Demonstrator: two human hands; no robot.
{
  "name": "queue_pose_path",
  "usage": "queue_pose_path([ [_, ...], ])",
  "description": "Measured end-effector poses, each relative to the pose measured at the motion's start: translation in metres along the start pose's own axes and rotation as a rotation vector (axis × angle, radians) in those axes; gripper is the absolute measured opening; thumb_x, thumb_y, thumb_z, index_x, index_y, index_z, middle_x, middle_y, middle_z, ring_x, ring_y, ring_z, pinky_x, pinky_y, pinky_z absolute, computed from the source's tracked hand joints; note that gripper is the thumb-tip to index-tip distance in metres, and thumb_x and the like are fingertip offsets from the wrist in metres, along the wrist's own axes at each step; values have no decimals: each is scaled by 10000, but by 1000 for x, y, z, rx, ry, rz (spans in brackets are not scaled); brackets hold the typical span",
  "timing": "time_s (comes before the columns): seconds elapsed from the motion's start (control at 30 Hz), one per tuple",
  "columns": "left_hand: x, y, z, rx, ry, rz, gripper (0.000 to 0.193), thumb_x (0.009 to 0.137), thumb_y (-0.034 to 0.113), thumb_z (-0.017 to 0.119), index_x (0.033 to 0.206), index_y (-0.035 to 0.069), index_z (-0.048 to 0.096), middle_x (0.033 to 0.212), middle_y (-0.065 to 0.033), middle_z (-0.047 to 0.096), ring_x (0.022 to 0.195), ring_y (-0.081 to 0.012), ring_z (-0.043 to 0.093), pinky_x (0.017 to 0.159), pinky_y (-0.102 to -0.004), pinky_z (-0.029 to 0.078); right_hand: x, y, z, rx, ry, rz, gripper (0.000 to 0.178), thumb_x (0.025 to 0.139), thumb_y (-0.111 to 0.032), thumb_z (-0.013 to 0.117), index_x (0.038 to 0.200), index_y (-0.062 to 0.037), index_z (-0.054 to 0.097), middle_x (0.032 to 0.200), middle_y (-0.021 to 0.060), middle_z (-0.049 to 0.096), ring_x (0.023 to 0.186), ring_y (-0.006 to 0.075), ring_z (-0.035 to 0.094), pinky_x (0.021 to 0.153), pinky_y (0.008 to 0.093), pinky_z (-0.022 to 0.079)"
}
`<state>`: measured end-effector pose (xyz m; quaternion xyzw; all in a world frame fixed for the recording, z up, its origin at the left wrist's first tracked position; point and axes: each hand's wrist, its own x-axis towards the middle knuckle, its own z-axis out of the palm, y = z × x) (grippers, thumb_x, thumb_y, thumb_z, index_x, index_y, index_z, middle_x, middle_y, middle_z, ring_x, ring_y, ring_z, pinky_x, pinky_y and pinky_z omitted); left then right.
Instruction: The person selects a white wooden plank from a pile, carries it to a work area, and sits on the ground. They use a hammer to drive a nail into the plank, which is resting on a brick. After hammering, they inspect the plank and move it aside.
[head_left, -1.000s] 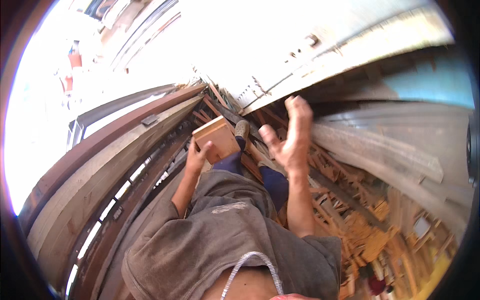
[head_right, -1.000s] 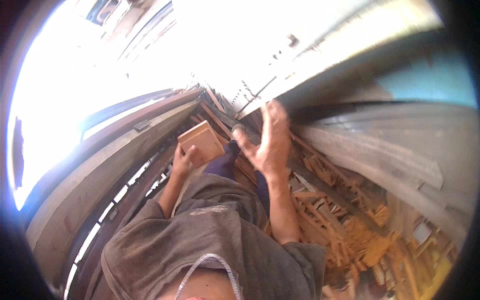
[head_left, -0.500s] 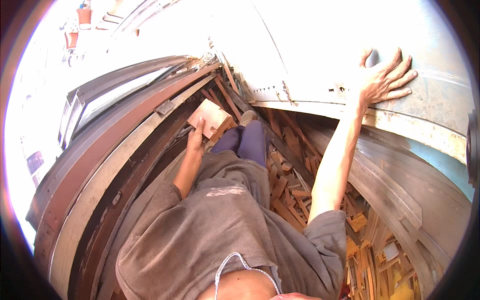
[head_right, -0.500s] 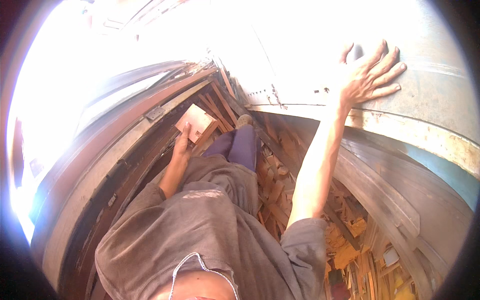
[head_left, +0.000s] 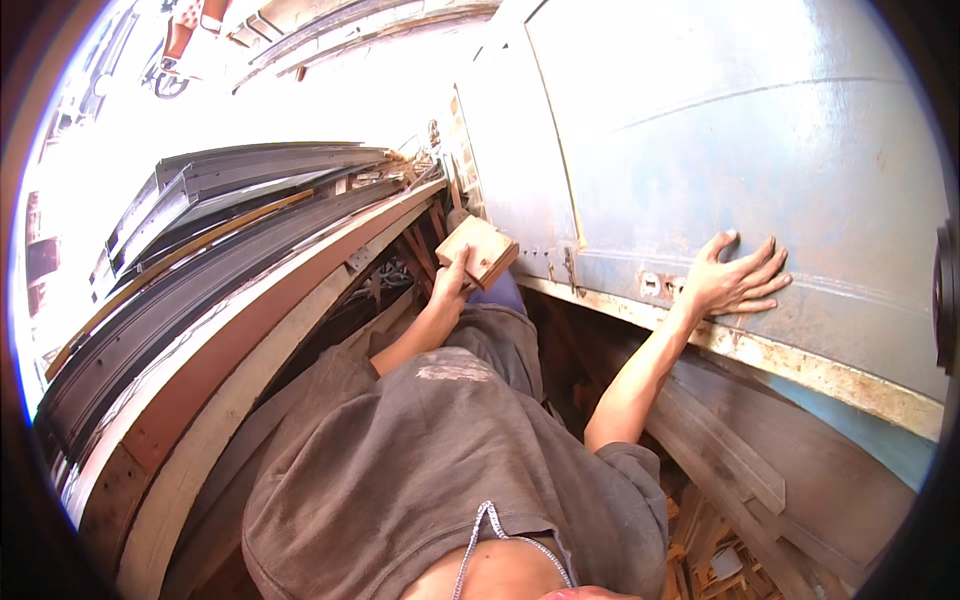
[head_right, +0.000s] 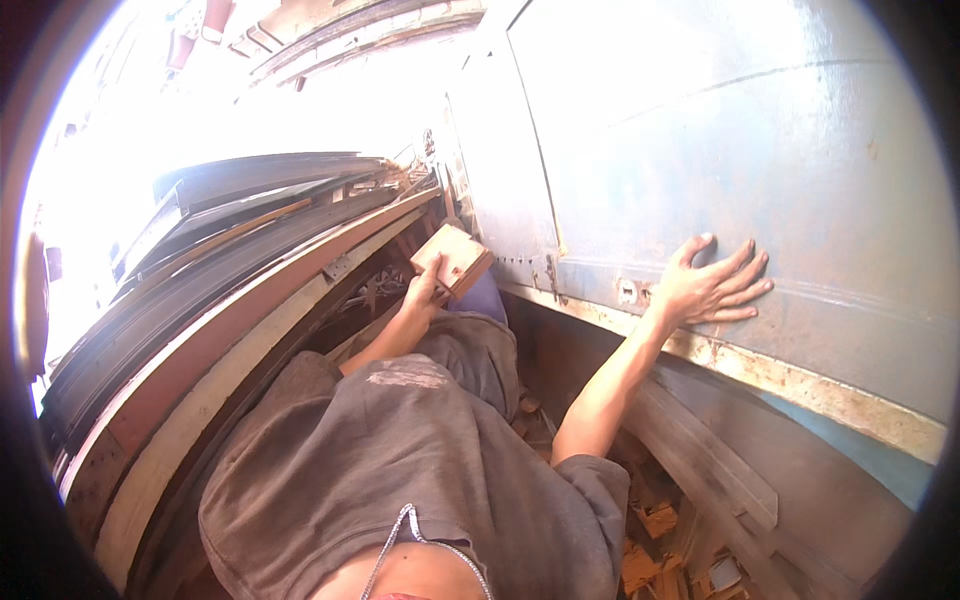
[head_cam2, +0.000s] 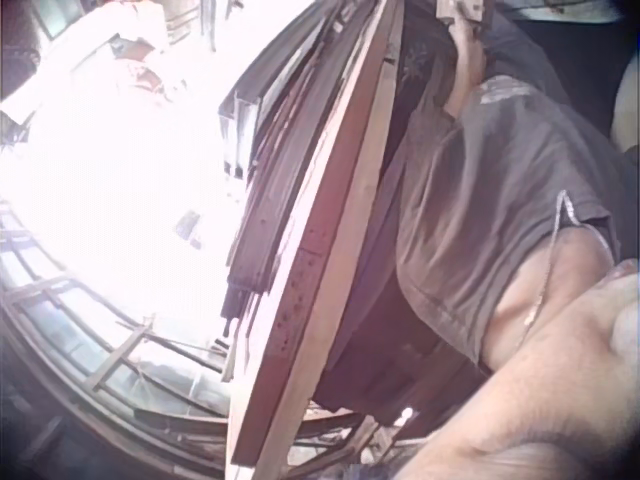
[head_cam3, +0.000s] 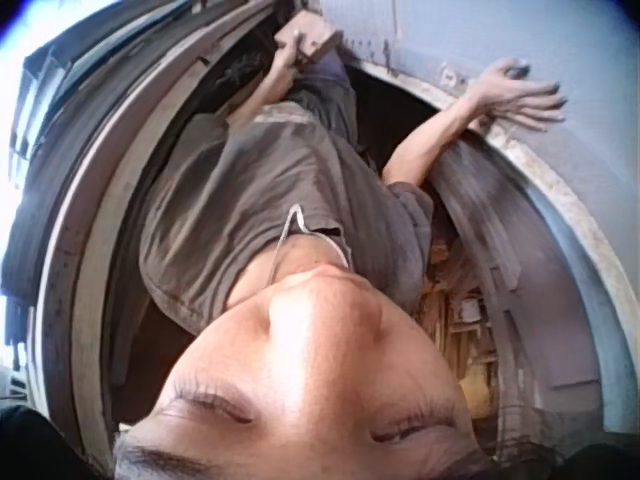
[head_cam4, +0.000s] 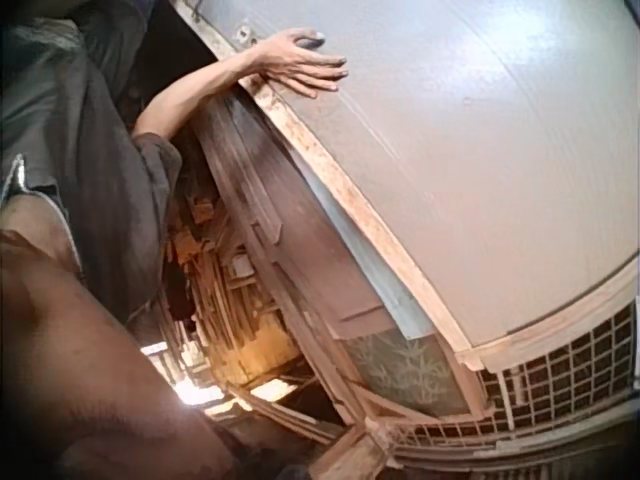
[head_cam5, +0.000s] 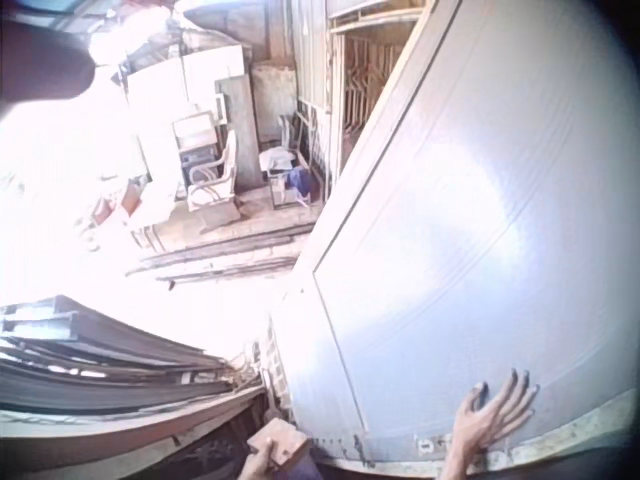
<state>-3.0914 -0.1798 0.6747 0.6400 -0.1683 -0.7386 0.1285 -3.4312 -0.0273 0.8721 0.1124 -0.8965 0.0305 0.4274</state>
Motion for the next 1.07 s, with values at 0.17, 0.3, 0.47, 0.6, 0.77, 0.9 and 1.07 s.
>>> queue_pose_path([
  [0.17,65,41,54,-51,65,269,614,859,423,723,1225,-35,537,1037,-131,671,870,-224,680,690,-346,543,-3,-7,0,-40,27,-4,554,881,-455,597,1359,-188,513,1448,53,467,1402,355,339,1104,621,217],
  [0.3,115,87,84,102,410,429,805,798,477,756,1269,-106,465,1147,-234,623,1047,-316,632,861,-394,503,-3,-9,3,-80,47,-4,555,886,-488,595,1340,-177,520,1445,61,460,1408,370,322,1097,638,214],
  [0.47,144,133,97,-143,412,352,703,840,420,733,1233,-112,495,1170,-234,616,1045,-309,628,901,-388,506,0,-4,8,-219,88,-50,592,880,-548,591,1315,-149,533,1439,77,459,1412,363,315,1090,635,233],
  [0.6,191,192,28,-426,526,319,699,863,505,684,1312,3,498,1161,-121,629,934,-235,651,757,-376,550,11,-15,-10,-16,221,-80,526,923,-486,575,1273,-96,534,1325,165,498,1321,392,390,1047,614,299],
  [0.77,160,253,1,-676,553,494,590,892,416,695,1211,-63,564,1105,-141,650,884,-216,655,736,-364,555,56,-122,36,343,375,-210,621,921,-525,556,1319,-56,472,1332,179,493,1289,396,435,1054,615,276],
  [0.9,173,255,-44,-825,364,598,642,889,449,691,1295,-14,510,1159,-131,639,1001,-244,643,802,-403,560,54,-148,91,1,233,-124,730,862,-641,557,1347,-99,491,1427,147,461,1369,373,386,1118,620,130],
  [1.07,194,254,-75,-807,280,541,596,954,411,593,1414,79,409,1371,-130,544,1190,-312,580,953,-480,522,51,-136,125,-166,184,-169,755,839,-680,558,1340,-116,522,1419,154,476,1383,374,370,1122,633,46],
])
